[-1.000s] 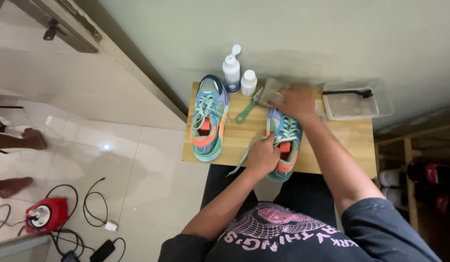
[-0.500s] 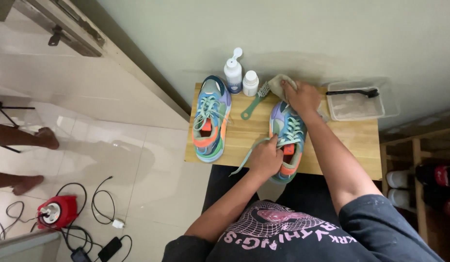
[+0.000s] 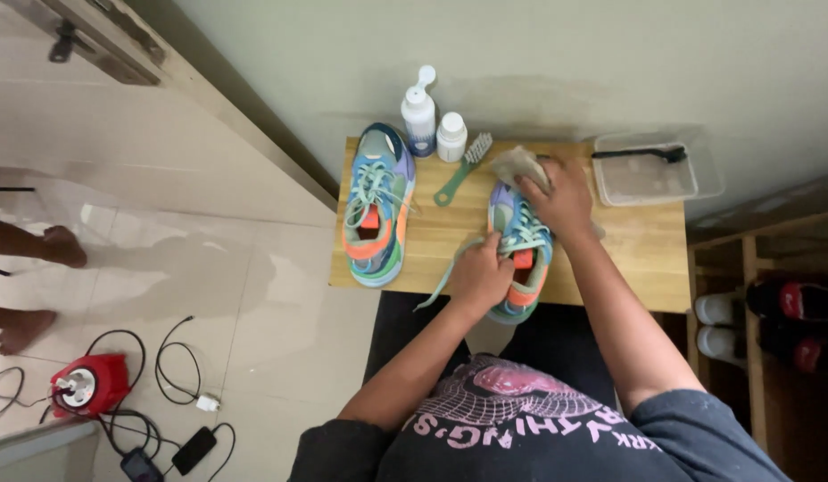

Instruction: The person wipes the exterior of a pair of colorful sneakers with a cloth on a wooden table. They rotate the shoes to clean different sides and wipe around the laces and upper surfaces.

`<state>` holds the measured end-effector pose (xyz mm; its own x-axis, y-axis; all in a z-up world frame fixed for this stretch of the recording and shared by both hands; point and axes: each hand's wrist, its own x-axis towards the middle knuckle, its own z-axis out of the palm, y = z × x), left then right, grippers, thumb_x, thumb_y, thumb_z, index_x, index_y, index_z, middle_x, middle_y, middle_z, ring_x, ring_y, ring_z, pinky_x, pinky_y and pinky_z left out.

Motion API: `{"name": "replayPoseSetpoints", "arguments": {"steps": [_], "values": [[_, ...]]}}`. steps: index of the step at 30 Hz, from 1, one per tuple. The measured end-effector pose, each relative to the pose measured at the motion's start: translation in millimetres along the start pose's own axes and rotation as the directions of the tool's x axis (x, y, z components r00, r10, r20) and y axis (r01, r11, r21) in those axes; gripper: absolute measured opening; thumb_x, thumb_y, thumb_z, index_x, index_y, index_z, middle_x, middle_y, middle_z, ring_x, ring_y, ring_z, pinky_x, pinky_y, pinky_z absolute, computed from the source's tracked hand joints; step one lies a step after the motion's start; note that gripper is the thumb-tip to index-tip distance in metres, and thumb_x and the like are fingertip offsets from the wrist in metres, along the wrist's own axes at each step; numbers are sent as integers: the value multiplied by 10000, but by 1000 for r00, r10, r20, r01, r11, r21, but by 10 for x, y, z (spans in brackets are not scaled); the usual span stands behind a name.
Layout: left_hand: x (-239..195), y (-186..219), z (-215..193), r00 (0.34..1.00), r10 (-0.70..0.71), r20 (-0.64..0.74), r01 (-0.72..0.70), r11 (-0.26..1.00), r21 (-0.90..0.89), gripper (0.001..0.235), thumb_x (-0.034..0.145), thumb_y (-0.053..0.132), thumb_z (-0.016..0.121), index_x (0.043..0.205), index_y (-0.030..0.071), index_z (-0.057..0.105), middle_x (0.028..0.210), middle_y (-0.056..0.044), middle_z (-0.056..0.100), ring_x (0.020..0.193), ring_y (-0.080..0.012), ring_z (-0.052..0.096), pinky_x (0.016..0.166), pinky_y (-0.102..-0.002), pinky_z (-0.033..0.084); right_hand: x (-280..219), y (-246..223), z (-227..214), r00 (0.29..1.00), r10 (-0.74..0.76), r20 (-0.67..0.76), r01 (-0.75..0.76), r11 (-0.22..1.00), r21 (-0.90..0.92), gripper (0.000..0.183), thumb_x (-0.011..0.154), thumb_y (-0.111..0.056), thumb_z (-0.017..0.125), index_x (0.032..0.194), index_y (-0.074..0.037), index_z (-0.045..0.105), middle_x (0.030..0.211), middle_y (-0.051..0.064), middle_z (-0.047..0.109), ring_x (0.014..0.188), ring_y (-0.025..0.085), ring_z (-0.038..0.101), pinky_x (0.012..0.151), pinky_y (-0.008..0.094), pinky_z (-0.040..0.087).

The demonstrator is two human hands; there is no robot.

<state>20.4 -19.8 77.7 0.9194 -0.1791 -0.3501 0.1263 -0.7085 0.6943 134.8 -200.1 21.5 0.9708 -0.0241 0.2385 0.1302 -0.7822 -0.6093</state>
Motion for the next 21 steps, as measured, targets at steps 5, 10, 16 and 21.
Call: {"name": "replayPoseSetpoints", "arguments": {"steps": [5,10,16,21], "values": [[-70,-45,178,982,-147,-122,85,909,-408,607,758,263,564,1360,188,583,1081,-169,675,1171,-406,640,1010,-521,509,-109,165,106,955,297,11,-290,926,242,523,967,-541,739,1269,-120,667,1242,183,614,1208,407,573,1029,525,446],[95,-103,370,930,-140,-339,-104,786,-610,521,763,104,530,1261,128,682,1153,-285,687,1213,-455,611,1006,-514,509,-555,145,146,868,496,31,-436,730,525,331,961,-487,774,1167,-230,743,979,52,719,967,171,669,822,399,537],[248,96,352,795,140,-590,-452,785,-423,395,803,-25,489,1044,130,762,982,-185,756,1026,-392,709,895,-458,579,-869,56,104,788,573,226,-446,278,851,381,992,-373,743,1295,-149,691,1018,182,744,907,293,763,698,459,650],[191,-52,405,851,167,-498,-407,809,-424,388,794,64,614,1149,164,737,1013,-159,747,1038,-365,712,877,-461,591,-1091,-173,-261,883,394,254,-460,627,628,661,919,-260,797,1466,-41,496,1423,260,563,1359,408,500,1080,569,436]]}}
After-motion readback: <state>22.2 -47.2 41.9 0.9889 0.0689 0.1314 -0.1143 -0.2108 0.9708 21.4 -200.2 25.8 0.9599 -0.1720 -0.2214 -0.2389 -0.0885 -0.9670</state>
